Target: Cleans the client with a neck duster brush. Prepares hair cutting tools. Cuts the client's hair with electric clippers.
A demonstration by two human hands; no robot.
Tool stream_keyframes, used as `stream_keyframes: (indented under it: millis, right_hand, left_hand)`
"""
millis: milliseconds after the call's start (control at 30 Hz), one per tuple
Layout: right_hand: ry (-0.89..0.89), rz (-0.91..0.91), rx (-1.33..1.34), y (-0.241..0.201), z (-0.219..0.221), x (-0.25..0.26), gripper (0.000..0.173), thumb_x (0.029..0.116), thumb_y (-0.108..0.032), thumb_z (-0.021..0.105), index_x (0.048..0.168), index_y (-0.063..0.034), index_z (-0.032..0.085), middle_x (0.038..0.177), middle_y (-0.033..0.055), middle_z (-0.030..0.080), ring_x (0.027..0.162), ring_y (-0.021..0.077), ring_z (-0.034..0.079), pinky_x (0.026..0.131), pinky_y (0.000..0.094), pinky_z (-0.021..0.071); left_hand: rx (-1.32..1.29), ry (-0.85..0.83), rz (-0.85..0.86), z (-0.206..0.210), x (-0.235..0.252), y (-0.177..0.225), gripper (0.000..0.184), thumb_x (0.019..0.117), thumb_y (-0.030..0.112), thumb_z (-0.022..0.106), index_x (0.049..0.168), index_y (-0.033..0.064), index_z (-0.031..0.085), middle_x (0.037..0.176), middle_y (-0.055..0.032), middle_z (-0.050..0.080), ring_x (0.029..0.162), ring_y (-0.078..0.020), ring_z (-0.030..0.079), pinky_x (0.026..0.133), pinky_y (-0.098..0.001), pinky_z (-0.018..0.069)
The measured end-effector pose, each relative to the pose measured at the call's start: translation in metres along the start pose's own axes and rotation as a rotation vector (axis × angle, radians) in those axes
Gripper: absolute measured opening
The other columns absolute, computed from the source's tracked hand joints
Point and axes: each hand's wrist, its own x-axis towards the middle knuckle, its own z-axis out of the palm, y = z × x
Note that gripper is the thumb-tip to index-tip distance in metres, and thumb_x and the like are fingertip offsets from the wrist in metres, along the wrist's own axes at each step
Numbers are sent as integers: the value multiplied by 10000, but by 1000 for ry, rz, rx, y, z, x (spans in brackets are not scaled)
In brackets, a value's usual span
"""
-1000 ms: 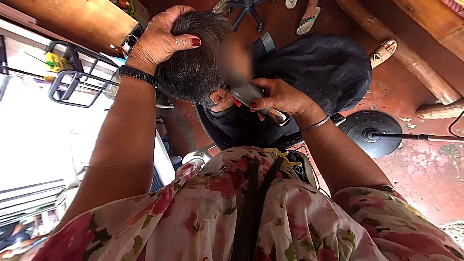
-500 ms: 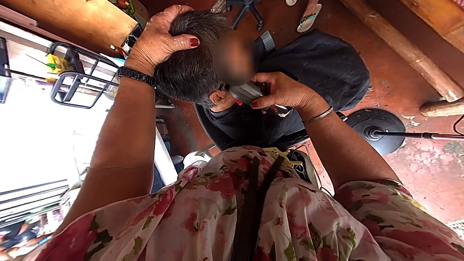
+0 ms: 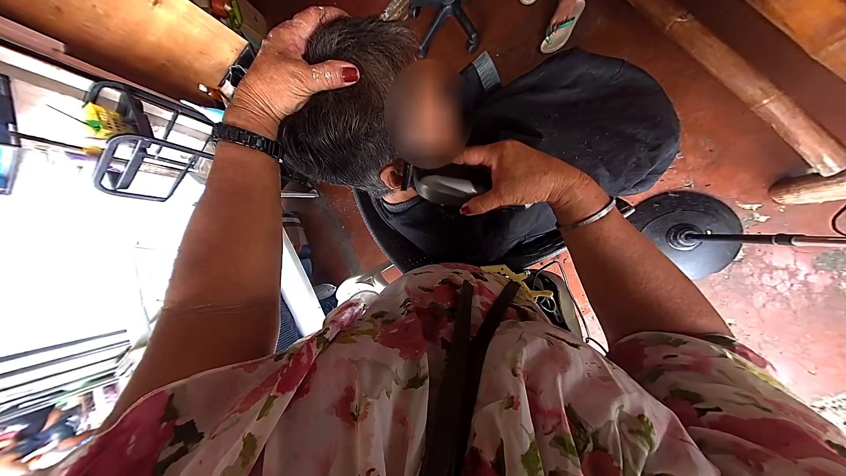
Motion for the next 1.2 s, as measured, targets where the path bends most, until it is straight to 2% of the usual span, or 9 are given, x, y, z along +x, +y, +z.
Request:
stream_keyframes:
  millis: [67, 200, 267, 433, 900, 1033, 1100, 1167, 1200]
  right_hand:
    - [9, 39, 4, 9, 4, -11, 670, 764, -167, 860, 1388, -94, 629, 1212, 121, 712, 1093, 218, 677, 961, 479, 538]
    - [155, 165, 292, 34, 24, -32, 675, 774, -159, 802, 1393, -24, 570, 1139, 102, 707, 900, 113, 688, 794, 313, 588]
    - [240, 227, 457, 42, 38, -34, 681, 770, -155, 782, 1391, -11, 543, 1092, 103, 695, 763, 118, 692, 652, 295, 611]
    - [261, 230, 597, 41, 53, -26, 684, 775, -156, 771, 1395, -10, 522, 1060, 80, 689, 698, 113, 679, 598, 290, 607]
    - [268, 108, 561, 3, 48, -4, 600, 796, -126, 767, 1348, -12, 563, 1040, 77, 695, 709, 111, 688, 590, 280, 610]
    - [242, -15, 415, -3, 46, -6, 648, 789, -143, 789, 1380, -4, 563, 1116, 71, 706, 867, 60, 690, 741, 242, 600]
    - [212, -98, 390, 1, 45, -15, 687, 764, -135, 792, 1394, 14, 562, 1177, 69, 706, 1003, 48, 674, 890, 243, 570]
    - [205, -117, 424, 8, 47, -32, 697, 769, -138, 794, 1402, 21, 549, 1182, 44, 707, 1005, 30, 675, 888, 223, 575]
    - [222, -86, 461, 13, 48, -42, 698, 771, -151, 792, 1403, 13, 545, 1153, 27, 714, 938, 26, 686, 820, 214, 592]
  left_hand:
    - [6, 3, 4, 0, 0, -1, 693, 833, 330, 744, 1417, 46, 503, 1330, -8, 584, 1187, 52, 543, 1041, -148, 430]
    - [-5, 2, -8, -1, 1, -3, 700, 827, 333, 749, 1422, 57, 505, 1342, -6, 585, 1204, 42, 543, 1059, -163, 425]
    - [-8, 2, -21, -2, 3, -3, 703, 826, 323, 747, 1433, 67, 502, 1364, -8, 578, 1223, 39, 534, 1067, -163, 418]
    - [0, 15, -52, -1, 4, -1, 683, 839, 316, 739, 1419, 48, 497, 1322, 3, 588, 1174, 72, 542, 1029, -130, 425]
    - [16, 7, -34, -2, 6, -5, 733, 832, 366, 741, 1454, 75, 486, 1384, -16, 570, 1236, 34, 530, 1070, -162, 413]
    - [-5, 11, -29, -1, 8, -4, 714, 832, 350, 743, 1442, 75, 496, 1391, -21, 566, 1246, 16, 531, 1080, -187, 420]
    - [80, 123, 20, 1, 4, -5, 649, 865, 385, 703, 1403, 59, 545, 1388, -55, 585, 1287, -42, 528, 1119, -230, 399]
    - [330, 403, 135, 5, -7, -5, 585, 952, 455, 617, 1304, -11, 634, 1307, -180, 650, 1317, -247, 550, 1172, -394, 357]
    - [489, 551, 231, 9, -16, -1, 556, 994, 454, 565, 1242, -34, 663, 1236, -237, 678, 1284, -369, 569, 1159, -510, 338]
